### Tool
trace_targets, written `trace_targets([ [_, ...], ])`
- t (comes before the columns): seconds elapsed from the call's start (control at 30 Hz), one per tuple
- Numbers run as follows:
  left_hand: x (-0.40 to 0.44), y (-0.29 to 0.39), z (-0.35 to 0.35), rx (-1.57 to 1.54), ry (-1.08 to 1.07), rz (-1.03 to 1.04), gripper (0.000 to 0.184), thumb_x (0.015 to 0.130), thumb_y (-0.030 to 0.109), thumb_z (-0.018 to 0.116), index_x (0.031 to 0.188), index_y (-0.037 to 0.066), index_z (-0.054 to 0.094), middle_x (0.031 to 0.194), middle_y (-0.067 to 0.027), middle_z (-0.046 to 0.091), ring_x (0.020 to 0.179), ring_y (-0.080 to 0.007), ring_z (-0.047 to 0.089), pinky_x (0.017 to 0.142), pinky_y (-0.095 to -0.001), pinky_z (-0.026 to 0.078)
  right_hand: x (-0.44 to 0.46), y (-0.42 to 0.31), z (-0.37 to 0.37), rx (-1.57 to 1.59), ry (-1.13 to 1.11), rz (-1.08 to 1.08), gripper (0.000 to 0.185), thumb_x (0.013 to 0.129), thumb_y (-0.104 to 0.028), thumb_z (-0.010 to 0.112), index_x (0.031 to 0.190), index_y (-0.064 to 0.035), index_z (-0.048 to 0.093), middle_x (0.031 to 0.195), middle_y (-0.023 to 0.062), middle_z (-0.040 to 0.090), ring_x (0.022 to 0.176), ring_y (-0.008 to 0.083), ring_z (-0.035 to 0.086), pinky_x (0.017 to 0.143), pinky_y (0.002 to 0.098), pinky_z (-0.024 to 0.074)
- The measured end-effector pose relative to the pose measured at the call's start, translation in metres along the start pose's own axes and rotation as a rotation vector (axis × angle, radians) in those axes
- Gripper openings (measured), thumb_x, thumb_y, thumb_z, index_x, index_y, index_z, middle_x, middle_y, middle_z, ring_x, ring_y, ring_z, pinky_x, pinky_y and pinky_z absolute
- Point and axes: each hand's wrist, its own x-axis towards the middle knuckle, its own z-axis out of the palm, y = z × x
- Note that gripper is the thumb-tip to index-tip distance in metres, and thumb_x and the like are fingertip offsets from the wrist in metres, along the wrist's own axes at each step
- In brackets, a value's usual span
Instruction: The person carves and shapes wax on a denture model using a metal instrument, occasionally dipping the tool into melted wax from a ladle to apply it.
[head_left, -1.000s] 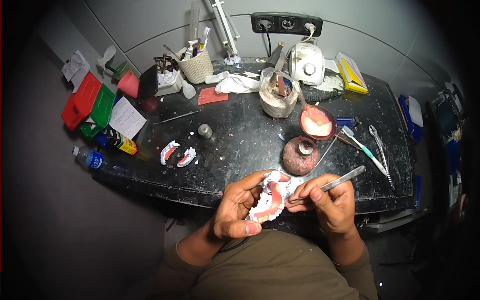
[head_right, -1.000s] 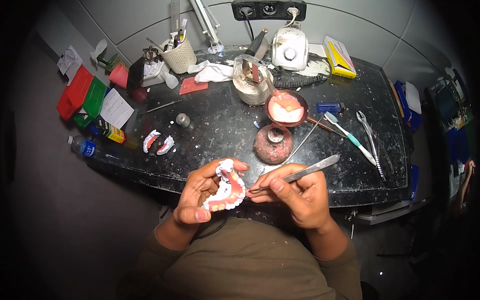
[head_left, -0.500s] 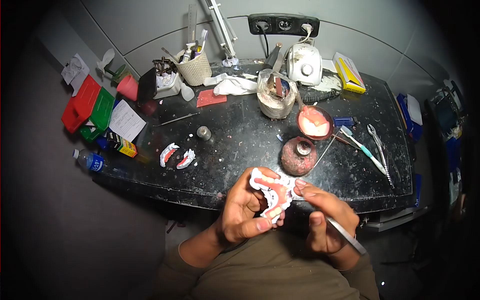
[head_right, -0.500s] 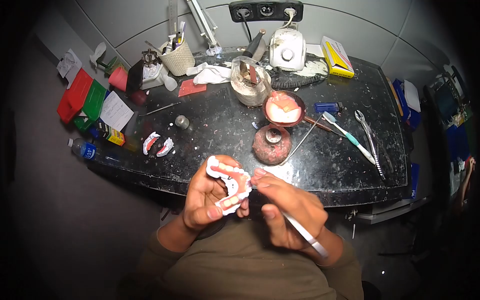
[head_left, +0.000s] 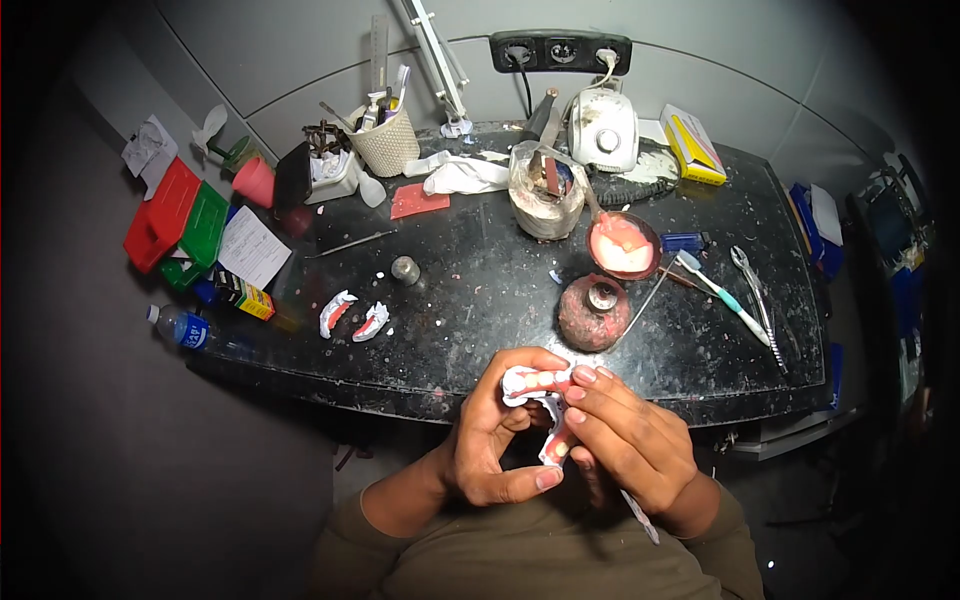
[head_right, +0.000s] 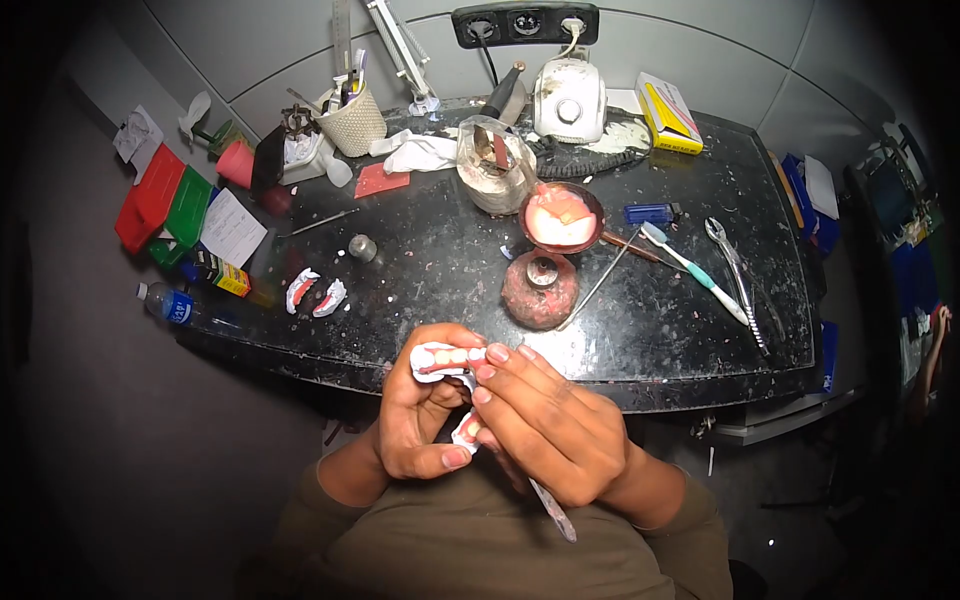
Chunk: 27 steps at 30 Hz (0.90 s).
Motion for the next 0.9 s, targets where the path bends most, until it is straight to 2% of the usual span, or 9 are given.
trace_targets([
  [0.13, 0.001, -0.0028, 0.0006, -0.008, 0.005, 0.041, 0.091, 0.075, 0.011, 0.08, 0.147, -0.003, 0.028, 0.138, -0.0151, 0.046, 0.129, -0.0221, 0.053, 0.107, -0.035, 0.047, 0.0003, -0.0008, 0.0013, -0.007, 0.004, -0.004, 0.023, 0.09, -0.01, 0.074, 0.103, 0.0089, 0.071, 0.108, 0.0252, 0.073, 0.106, 0.0379, 0.074, 0.091, 0.0468, 0.0622],
  [0.2, 0.0019, -0.0017, -0.0003, 0.063, -0.023, 0.079, 0.086, 0.078, 0.007, 0.079, 0.148, -0.003, 0.029, 0.136, -0.015, 0.047, 0.127, -0.0201, 0.052, 0.103, -0.0336, 0.047, 0.0003, -0.0019, 0.0017, -0.018, 0.007, -0.005, 0.022, 0.091, -0.008, 0.073, 0.102, 0.0096, 0.071, 0.108, 0.0254, 0.073, 0.106, 0.0385, 0.074, 0.091, 0.0472, 0.0621],
  [0.4, 0.0007, -0.0025, -0.004, 0.263, -0.029, 0.141, 0.086, 0.081, 0.01, 0.081, 0.149, -0.004, 0.03, 0.135, -0.0156, 0.049, 0.124, -0.0196, 0.053, 0.105, -0.0335, 0.046, 0.0015, -0.0031, 0.004, -0.013, 0.012, -0.003, 0.021, 0.091, -0.006, 0.071, 0.101, 0.0125, 0.07, 0.106, 0.0274, 0.072, 0.104, 0.0407, 0.074, 0.09, 0.0474, 0.0625],
  [0.73, -0.0002, 0.002, -0.0005, 0.1, -0.006, 0.064, 0.086, 0.081, 0.008, 0.082, 0.149, -0.005, 0.03, 0.137, -0.0155, 0.047, 0.128, -0.0195, 0.051, 0.106, -0.0336, 0.045, 0.0006, 0.0001, 0.0047, -0.007, 0.01, -0.036, 0.02, 0.089, -0.001, 0.071, 0.1, 0.0153, 0.069, 0.103, 0.0293, 0.071, 0.102, 0.0428, 0.074, 0.086, 0.0451, 0.0639],
  [0.8, -0.0003, 0.0016, -0.0015, 0.081, 0.012, 0.027, 0.09, 0.077, 0.011, 0.083, 0.147, -0.005, 0.03, 0.137, -0.016, 0.048, 0.126, -0.021, 0.056, 0.105, -0.0334, 0.049, 0.0005, 0.0003, 0.0041, -0.006, 0.0, -0.039, 0.019, 0.089, 0.0, 0.071, 0.1, 0.0155, 0.068, 0.103, 0.0296, 0.071, 0.101, 0.0433, 0.074, 0.084, 0.0444, 0.0639],
  [0.9, 0.0, 0.0034, 0.0, 0.033, 0.032, -0.004, 0.088, 0.078, 0.013, 0.082, 0.146, -0.005, 0.03, 0.137, -0.016, 0.048, 0.124, -0.0205, 0.057, 0.102, -0.0326, 0.05, 0.0, 0.0022, 0.0031, -0.001, -0.016, -0.053, 0.019, 0.089, 0.0, 0.071, 0.1, 0.0158, 0.068, 0.103, 0.0303, 0.071, 0.101, 0.0436, 0.074, 0.084, 0.0441, 0.0638],
])
